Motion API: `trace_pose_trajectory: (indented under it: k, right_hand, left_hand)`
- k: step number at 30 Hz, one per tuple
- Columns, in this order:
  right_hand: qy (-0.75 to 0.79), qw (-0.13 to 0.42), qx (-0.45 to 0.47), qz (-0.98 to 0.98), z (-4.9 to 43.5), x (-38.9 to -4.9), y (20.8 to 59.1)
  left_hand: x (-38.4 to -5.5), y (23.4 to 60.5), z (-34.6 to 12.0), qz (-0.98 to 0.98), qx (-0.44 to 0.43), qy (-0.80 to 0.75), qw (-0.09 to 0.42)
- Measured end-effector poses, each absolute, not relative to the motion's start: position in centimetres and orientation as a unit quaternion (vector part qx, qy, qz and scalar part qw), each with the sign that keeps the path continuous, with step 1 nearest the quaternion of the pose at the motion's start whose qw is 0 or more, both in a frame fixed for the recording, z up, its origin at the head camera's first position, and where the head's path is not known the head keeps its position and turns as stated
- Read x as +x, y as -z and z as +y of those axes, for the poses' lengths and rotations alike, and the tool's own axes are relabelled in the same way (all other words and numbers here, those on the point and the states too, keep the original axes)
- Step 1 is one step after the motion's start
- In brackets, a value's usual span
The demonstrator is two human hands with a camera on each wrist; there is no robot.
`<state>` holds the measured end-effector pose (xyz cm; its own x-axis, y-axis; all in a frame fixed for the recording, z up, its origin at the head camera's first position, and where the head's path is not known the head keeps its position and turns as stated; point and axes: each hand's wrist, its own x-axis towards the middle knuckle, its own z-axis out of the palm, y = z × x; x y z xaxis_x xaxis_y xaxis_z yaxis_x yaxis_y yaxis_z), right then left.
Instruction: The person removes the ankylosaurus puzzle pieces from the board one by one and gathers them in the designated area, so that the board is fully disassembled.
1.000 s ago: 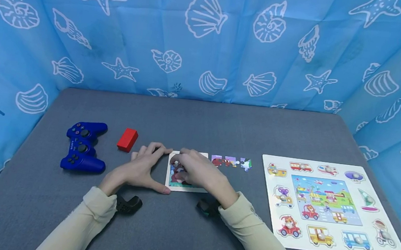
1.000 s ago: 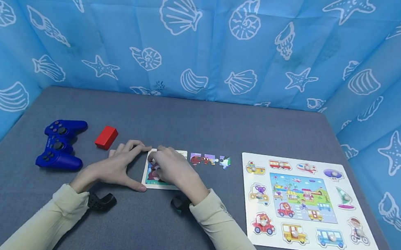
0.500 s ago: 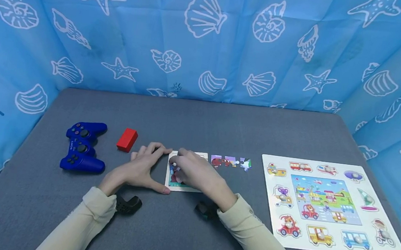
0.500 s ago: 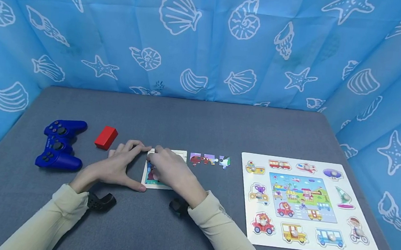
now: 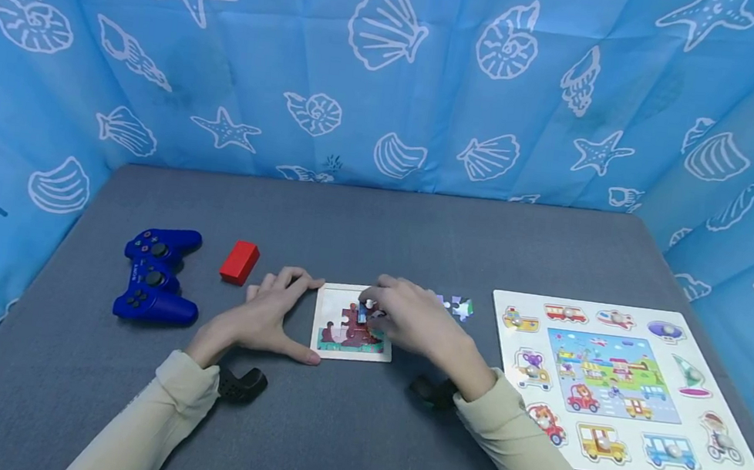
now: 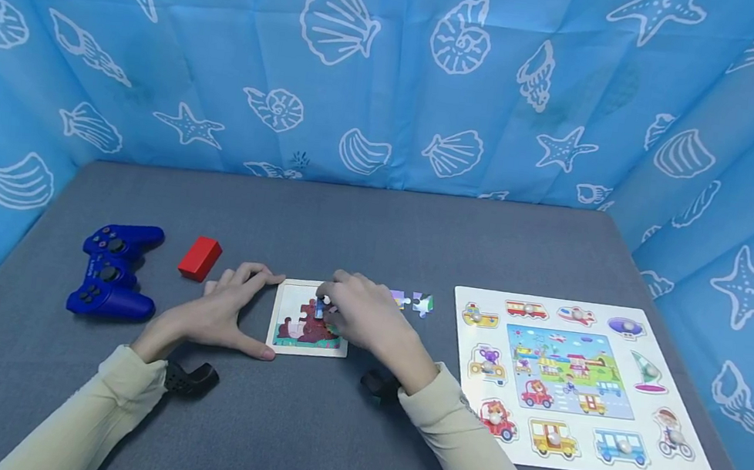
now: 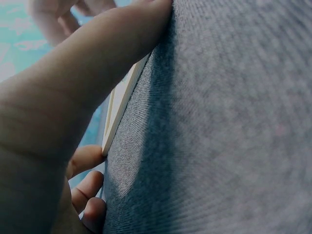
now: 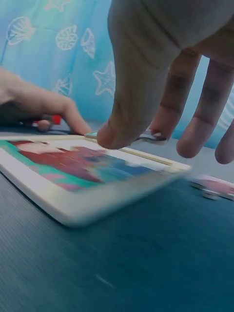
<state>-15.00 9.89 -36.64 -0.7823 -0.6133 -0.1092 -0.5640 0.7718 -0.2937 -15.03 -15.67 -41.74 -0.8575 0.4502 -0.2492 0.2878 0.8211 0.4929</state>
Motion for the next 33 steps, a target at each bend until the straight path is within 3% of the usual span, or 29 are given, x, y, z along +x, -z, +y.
trace_pose_trajectory:
  k: [10, 33]
  right_hand:
    - [0.105, 0.083, -0.31, 0.941, 12.8, -14.8, 36.7]
    - [0.1, 0.113, -0.287, 0.946, 14.4, -14.6, 37.4]
  left_hand:
    - [-15.0, 41.9, -15.8, 0.938, 0.198, -0.223, 0.175]
    - [-14.9, 41.9, -15.7, 0.936, 0.199, -0.229, 0.178]
